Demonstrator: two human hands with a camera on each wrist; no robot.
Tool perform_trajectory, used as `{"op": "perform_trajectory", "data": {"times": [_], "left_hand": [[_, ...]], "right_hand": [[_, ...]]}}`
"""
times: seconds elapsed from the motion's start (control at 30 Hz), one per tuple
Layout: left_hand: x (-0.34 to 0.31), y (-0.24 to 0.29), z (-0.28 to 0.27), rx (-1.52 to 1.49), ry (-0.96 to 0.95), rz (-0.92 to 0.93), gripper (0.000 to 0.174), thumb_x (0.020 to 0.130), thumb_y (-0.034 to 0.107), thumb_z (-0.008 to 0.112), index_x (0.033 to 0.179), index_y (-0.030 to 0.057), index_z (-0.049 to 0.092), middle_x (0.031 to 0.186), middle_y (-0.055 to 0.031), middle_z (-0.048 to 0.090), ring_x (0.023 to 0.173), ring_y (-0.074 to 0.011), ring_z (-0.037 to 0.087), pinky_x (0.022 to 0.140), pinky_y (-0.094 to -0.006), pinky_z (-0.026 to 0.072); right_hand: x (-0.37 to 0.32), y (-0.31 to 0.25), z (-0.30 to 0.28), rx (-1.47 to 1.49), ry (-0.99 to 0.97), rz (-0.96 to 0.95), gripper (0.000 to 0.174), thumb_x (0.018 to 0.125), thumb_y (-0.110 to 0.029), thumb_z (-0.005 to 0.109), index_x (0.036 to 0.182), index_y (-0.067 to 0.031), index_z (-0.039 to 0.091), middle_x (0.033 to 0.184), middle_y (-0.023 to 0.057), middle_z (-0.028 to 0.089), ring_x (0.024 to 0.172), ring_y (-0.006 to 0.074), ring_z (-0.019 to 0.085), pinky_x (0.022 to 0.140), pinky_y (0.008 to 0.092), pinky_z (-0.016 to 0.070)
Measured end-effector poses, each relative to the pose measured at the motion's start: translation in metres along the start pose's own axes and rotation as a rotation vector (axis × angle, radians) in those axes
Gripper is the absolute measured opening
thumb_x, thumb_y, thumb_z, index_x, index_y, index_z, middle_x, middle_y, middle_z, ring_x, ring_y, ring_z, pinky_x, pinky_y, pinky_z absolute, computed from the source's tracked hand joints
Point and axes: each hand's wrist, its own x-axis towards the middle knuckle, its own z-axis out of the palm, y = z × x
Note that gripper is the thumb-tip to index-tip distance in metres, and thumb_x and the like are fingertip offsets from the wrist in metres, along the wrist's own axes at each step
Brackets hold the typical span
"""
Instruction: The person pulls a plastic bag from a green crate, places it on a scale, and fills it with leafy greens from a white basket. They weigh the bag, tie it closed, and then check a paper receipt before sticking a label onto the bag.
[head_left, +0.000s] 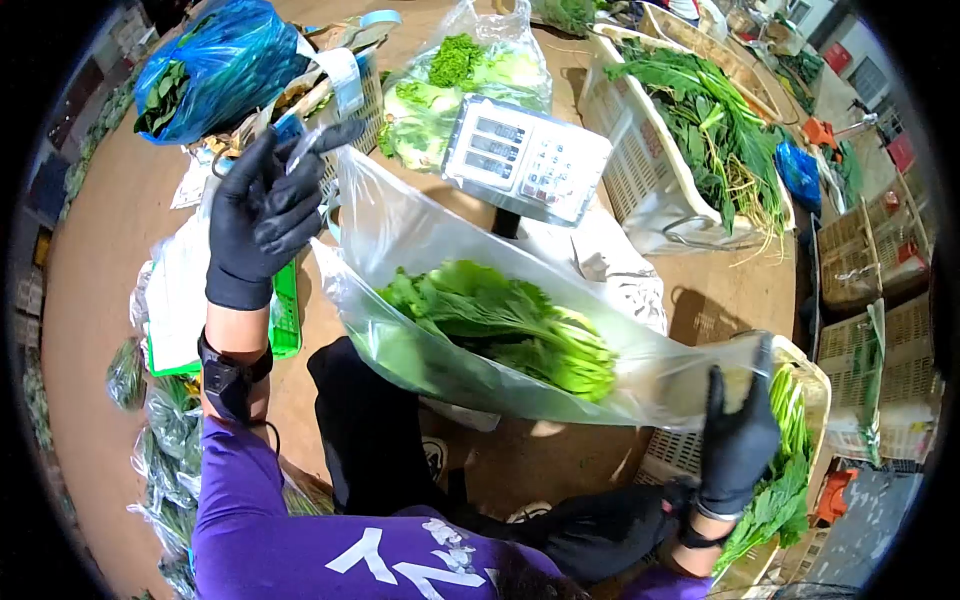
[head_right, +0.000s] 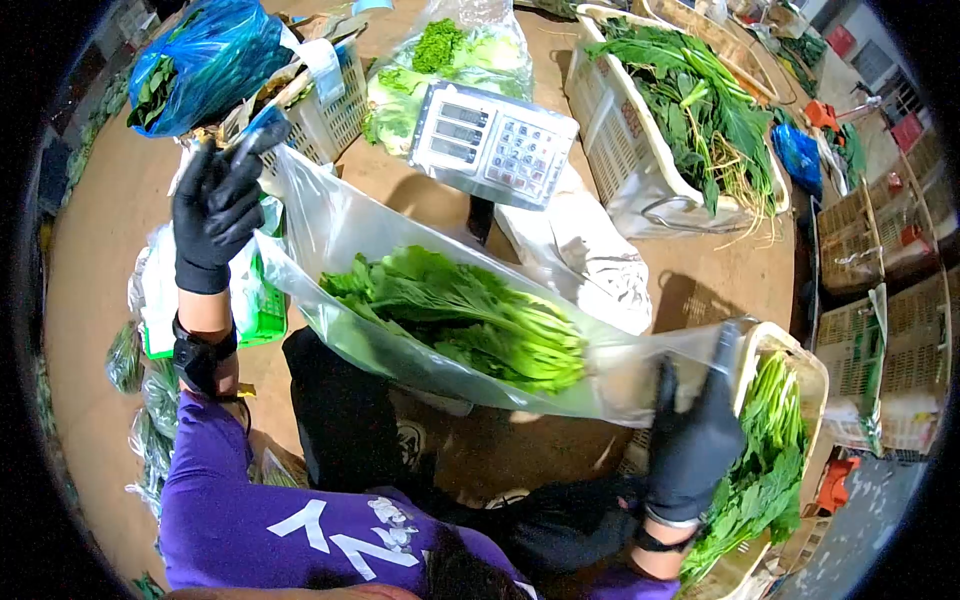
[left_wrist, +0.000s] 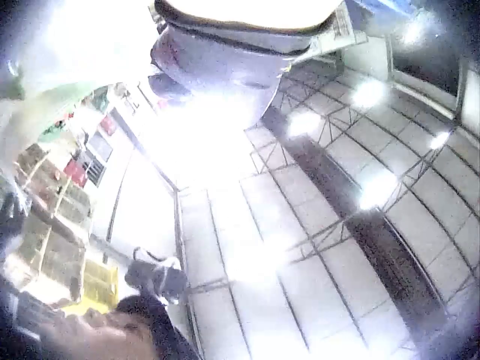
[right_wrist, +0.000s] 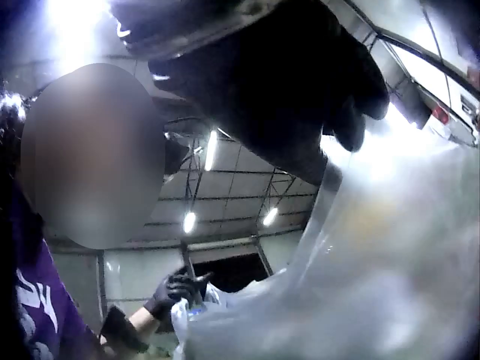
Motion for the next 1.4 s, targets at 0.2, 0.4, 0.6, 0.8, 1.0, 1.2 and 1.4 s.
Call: {"op": "perform_trajectory", "data": {"times": [0.2,0.4,0.6,0.8,1.0,1.2,1.4], "left_hand": [[-0.016,-0.022,-0.097,0.091,0.388,-0.072,0.041,0.09,0.026,0.031,0.119,-0.0027,0.031,0.055,-0.0004,0.037,0.031,-0.006,0.028,0.029,-0.0177,0.0239],[-0.009,-0.023,-0.095,0.477,0.331,-0.019,0.042,0.087,0.025,0.035,0.119,-0.0028,0.035,0.062,-0.0024,0.045,0.047,-0.0104,0.043,0.044,-0.0228,0.0376],[-0.027,-0.04,-0.108,0.684,0.202,-0.035,0.061,0.077,0.043,0.048,0.109,-0.0085,0.044,0.071,-0.0119,0.056,0.061,-0.0174,0.055,0.06,-0.0266,0.0443],[-0.071,-0.055,-0.116,0.591,0.118,-0.027,0.078,0.071,0.057,0.05,0.112,-0.0081,0.041,0.083,-0.0133,0.057,0.078,-0.0211,0.056,0.074,-0.0307,0.0423],[-0.088,-0.051,-0.11,0.671,0.172,-0.038,0.083,0.067,0.06,0.052,0.111,-0.0088,0.042,0.089,-0.0151,0.056,0.087,-0.0238,0.055,0.081,-0.035,0.0396],[-0.093,-0.054,-0.107,0.678,0.134,-0.15,0.07,0.069,0.05,0.056,0.105,-0.0087,0.046,0.078,-0.0146,0.058,0.074,-0.0231,0.058,0.07,-0.0305,0.0433],[-0.048,-0.027,-0.08,0.667,0.013,-0.113,0.052,0.065,0.016,0.053,0.108,-0.0126,0.043,0.073,-0.0149,0.057,0.067,-0.0235,0.056,0.07,-0.0336,0.0445]], "right_hand": [[-0.026,-0.044,0.102,0.171,-0.192,-0.089,0.063,0.075,-0.027,0.058,0.127,-0.0081,0.029,0.084,0.017,0.058,0.046,0.0277,0.053,0.042,0.0331,0.0421],[-0.022,-0.066,0.089,0.212,-0.171,-0.055,0.022,0.071,-0.017,0.064,0.084,-0.0022,0.055,0.074,0.0134,0.06,0.053,0.0261,0.057,0.048,0.0323,0.0439],[-0.037,-0.075,0.061,0.603,-0.48,-0.237,0.044,0.069,-0.008,0.062,0.11,-0.0005,0.049,0.088,0.0136,0.061,0.06,0.0197,0.06,0.056,0.0263,0.0455],[-0.068,-0.024,0.068,0.973,-0.359,-0.398,0.043,0.067,-0.021,0.065,0.103,0.0,0.053,0.076,0.013,0.061,0.057,0.0196,0.058,0.052,0.0237,0.0431],[-0.08,-0.047,0.083,0.897,0.314,0.113,0.065,0.059,-0.041,0.072,0.103,0.0003,0.048,0.083,0.0073,0.054,0.073,0.0223,0.054,0.064,0.0316,0.0448],[-0.082,-0.064,0.091,0.747,-0.452,-0.1,0.033,0.063,-0.016,0.069,0.087,0.0005,0.055,0.079,0.0136,0.056,0.073,0.0271,0.056,0.065,0.0314,0.0446],[-0.026,-0.082,0.105,1.197,-0.6,0.014,0.032,0.076,-0.017,0.057,0.099,0.0047,0.051,0.087,0.0134,0.057,0.083,0.0199,0.055,0.073,0.0286,0.0418]]}}
